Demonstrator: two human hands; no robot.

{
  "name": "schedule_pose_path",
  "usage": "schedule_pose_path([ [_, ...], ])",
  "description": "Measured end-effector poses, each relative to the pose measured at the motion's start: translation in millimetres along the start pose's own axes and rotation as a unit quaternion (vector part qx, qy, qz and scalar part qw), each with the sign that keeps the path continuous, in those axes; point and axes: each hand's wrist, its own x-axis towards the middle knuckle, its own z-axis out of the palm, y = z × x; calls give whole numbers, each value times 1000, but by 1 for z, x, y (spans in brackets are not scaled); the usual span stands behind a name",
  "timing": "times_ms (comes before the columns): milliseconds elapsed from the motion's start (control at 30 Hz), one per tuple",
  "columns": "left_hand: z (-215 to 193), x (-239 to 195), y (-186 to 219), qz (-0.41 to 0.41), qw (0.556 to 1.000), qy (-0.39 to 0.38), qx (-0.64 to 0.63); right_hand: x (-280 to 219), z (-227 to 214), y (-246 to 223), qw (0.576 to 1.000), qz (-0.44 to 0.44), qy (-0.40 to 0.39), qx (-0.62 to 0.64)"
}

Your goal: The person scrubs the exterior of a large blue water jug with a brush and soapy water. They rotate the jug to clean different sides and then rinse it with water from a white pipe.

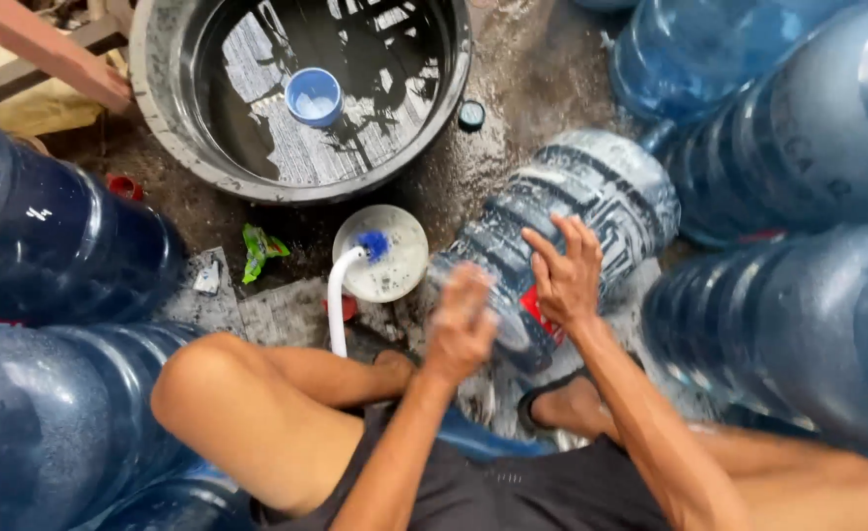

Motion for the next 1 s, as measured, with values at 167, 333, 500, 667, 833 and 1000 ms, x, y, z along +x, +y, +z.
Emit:
schedule_pose_path([
  [167,15,7,-21,143,988,46,44,-25,-5,10,1000,4,-8,24],
  [333,-15,6,15,-109,989,-25,-94,-41,-7,6,1000,18,1,25],
  [500,16,4,-27,27,998,-22,-52,-35,-8,16,999,1,18,41],
  [667,1,22,-94,-281,921,-30,-268,-57,3,20,996,21,82,20],
  [833,-8,21,-83,-306,881,-22,-360,-115,30,3,624,573,165,506],
  [1000,-12,20,-72,-299,875,-49,-376,-107,-9,-60,408,714,195,535],
])
